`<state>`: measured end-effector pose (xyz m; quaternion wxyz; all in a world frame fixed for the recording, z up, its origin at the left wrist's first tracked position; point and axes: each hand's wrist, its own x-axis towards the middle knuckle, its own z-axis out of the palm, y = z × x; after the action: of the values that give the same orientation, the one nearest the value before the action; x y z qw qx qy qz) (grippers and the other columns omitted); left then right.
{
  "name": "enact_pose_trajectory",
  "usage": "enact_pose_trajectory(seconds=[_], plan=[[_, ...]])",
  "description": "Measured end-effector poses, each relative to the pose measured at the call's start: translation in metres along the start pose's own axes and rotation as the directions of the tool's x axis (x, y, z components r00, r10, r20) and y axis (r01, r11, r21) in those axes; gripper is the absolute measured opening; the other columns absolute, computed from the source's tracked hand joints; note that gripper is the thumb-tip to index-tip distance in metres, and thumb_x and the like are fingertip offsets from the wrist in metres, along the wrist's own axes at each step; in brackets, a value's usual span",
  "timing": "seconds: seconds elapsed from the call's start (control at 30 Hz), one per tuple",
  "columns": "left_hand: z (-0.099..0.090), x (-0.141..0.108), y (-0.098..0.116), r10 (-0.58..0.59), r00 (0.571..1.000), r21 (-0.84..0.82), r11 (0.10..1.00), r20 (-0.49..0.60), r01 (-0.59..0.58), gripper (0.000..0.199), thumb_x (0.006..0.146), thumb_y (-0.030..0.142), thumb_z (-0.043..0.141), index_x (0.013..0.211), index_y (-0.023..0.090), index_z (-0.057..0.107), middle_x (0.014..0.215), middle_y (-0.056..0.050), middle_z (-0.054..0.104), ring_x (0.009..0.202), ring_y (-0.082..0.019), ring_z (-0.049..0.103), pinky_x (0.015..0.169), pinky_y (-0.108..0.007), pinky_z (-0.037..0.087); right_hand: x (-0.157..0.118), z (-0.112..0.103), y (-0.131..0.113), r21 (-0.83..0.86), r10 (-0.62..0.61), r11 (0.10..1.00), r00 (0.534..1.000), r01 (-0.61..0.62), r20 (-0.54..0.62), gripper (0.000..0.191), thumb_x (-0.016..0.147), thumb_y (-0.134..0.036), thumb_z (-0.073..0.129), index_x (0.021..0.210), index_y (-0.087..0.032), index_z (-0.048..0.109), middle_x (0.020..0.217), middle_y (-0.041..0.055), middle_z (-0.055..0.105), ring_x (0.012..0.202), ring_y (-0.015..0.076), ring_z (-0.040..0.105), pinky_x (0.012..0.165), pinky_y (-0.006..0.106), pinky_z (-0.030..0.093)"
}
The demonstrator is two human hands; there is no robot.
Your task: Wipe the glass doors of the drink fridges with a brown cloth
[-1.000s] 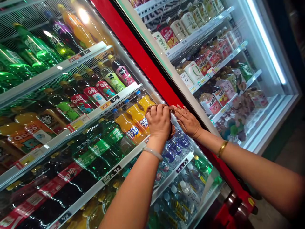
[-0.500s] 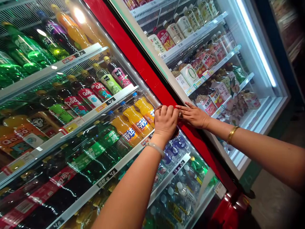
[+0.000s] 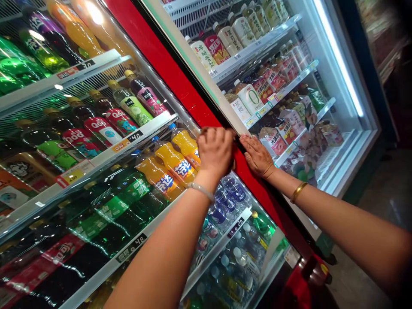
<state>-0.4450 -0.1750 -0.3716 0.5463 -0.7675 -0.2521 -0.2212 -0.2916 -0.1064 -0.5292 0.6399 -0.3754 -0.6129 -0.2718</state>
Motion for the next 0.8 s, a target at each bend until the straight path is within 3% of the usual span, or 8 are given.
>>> enact_pose_trajectory(seconds=[0.07, 0.23, 0.37, 0.43, 0.5, 0.57, 0.67, 0.8], plan=[[0.001, 0.009, -0.004, -0.156, 0.986, 0.010, 0.988, -0.058, 0.157, 0.030, 0.105, 0.024, 0.039, 0.117, 0.020, 0.067, 0.127, -0.015, 0.068, 0.117, -0.034, 0.056, 0.090, -0.048, 0.043, 0.000, -0.001, -0.001, 0.019, 0.023, 1.000, 1.000, -0.023, 0.003, 0.060, 0.105, -0.028, 0.034, 0.164, -0.021, 0.031, 0.168, 0.0084, 0.037, 0.159, 0.0226, 0.032, 0.133, 0.054, 0.025], [0.020, -0.038, 0.050, 0.096, 0.995, -0.085, 0.992, 0.002, -0.096, 0.027, 0.104, 0.026, 0.045, 0.115, 0.022, 0.069, 0.123, -0.011, 0.072, 0.110, -0.030, 0.061, 0.087, -0.046, 0.045, 0.002, -0.001, 0.004, 0.104, 0.043, 0.994, 0.999, -0.044, 0.010, 0.056, 0.104, -0.032, 0.037, 0.159, -0.024, 0.042, 0.166, 0.0074, 0.041, 0.157, 0.0221, 0.036, 0.133, 0.054, 0.026], [0.030, -0.072, 0.080, 0.011, 1.000, -0.158, 0.987, 0.026, -0.007, 0.026, 0.102, 0.026, 0.051, 0.118, 0.023, 0.071, 0.129, -0.010, 0.073, 0.115, -0.029, 0.063, 0.093, -0.044, 0.048, 0.006, -0.011, -0.002, 0.233, 0.100, 0.966, 0.992, -0.115, 0.074, 0.052, 0.103, -0.037, 0.042, 0.153, -0.025, 0.052, 0.165, 0.0071, 0.042, 0.156, 0.0226, 0.038, 0.133, 0.055, 0.024], [0.030, -0.076, 0.083, -0.079, 0.996, -0.209, 0.974, 0.039, 0.085, 0.029, 0.102, 0.034, 0.055, 0.123, 0.023, 0.071, 0.133, -0.010, 0.072, 0.122, -0.029, 0.062, 0.102, -0.044, 0.048, -0.003, -0.023, -0.021, 0.339, 0.244, 0.909, 0.969, -0.244, 0.042, 0.050, 0.104, -0.038, 0.040, 0.150, -0.026, 0.055, 0.162, 0.0073, 0.048, 0.153, 0.0222, 0.043, 0.132, 0.053, 0.030], [0.027, -0.077, 0.085, -0.165, 0.984, -0.263, 0.949, 0.061, 0.175, 0.038, 0.101, 0.046, 0.057, 0.127, 0.022, 0.070, 0.137, -0.011, 0.070, 0.129, -0.030, 0.059, 0.109, -0.046, 0.046, -0.023, -0.036, -0.053, 0.452, 0.452, 0.803, 0.891, -0.388, -0.040, 0.050, 0.106, -0.039, 0.035, 0.152, -0.027, 0.052, 0.158, 0.0074, 0.054, 0.147, 0.0205, 0.050, 0.127, 0.049, 0.039], [0.022, -0.082, 0.090, -0.239, 0.965, -0.325, 0.909, 0.105, 0.260, 0.046, 0.101, 0.052, 0.054, 0.132, 0.021, 0.068, 0.142, -0.011, 0.068, 0.136, -0.031, 0.055, 0.114, -0.049, 0.044, -0.054, -0.047, -0.090, 0.483, 0.573, 0.742, 0.814, -0.464, -0.098, 0.052, 0.107, -0.040, 0.035, 0.158, -0.030, 0.043, 0.163, 0.0062, 0.047, 0.151, 0.0210, 0.045, 0.129, 0.049, 0.036], [0.016, -0.096, 0.102, -0.326, 0.916, -0.490, 0.775, 0.232, 0.400, 0.043, 0.106, 0.045, 0.043, 0.138, 0.025, 0.065, 0.149, -0.005, 0.063, 0.145, -0.027, 0.048, 0.125, -0.051, 0.035, -0.100, -0.047, -0.140, 0.444, 0.548, 0.744, 0.836, -0.500, 0.024, 0.060, 0.107, -0.041, 0.034, 0.166, -0.031, 0.025, 0.171, 0.0056, 0.032, 0.159, 0.0240, 0.030, 0.131, 0.052, 0.031], [0.009, -0.118, 0.110, -0.335, 0.871, -0.724, 0.489, 0.359, 0.486, 0.052, 0.110, 0.042, 0.025, 0.145, 0.026, 0.060, 0.155, -0.004, 0.059, 0.150, -0.019, 0.045, 0.132, -0.046, 0.028, -0.127, -0.023, -0.174, 0.435, 0.520, 0.762, 0.854, -0.480, 0.032, 0.065, 0.107, -0.050, 0.022, 0.168, -0.029, 0.016, 0.170, 0.0094, 0.034, 0.160, 0.0300, 0.028, 0.127, 0.060, 0.035]])
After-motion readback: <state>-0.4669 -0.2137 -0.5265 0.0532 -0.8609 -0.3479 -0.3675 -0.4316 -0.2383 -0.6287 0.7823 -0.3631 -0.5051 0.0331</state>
